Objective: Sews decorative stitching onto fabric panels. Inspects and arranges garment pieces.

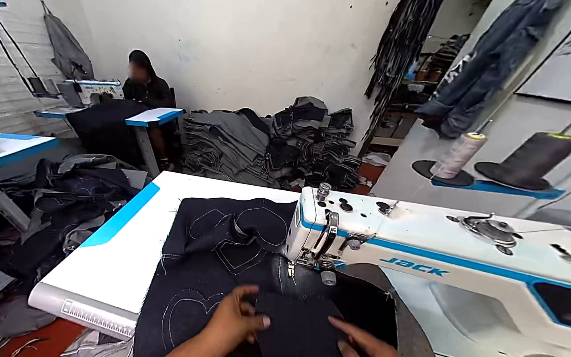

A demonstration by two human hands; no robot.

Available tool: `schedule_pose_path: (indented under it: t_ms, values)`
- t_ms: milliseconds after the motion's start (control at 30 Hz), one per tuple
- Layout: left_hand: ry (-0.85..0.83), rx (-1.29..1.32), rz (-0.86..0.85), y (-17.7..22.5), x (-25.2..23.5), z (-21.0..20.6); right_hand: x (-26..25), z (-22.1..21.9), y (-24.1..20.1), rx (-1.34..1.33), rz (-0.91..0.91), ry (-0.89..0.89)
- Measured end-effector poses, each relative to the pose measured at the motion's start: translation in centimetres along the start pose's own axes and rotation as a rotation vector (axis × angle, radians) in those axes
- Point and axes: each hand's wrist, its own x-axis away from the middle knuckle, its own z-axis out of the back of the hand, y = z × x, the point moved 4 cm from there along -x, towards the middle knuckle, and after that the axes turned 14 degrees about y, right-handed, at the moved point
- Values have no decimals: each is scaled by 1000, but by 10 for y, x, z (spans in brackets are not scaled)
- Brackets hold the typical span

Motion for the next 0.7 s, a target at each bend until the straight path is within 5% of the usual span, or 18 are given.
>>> schedule_pose_path:
  t_ms: [167, 433, 700]
  values:
    - [211, -390, -262, -6, -40, 14, -38, -54, 23, 153, 218, 271]
    - [177, -521, -15, -3, -45, 28, -19, -64, 6, 226, 113, 186]
    - [158, -566, -1, 0, -47, 27, -21, -65, 6, 280, 108, 170]
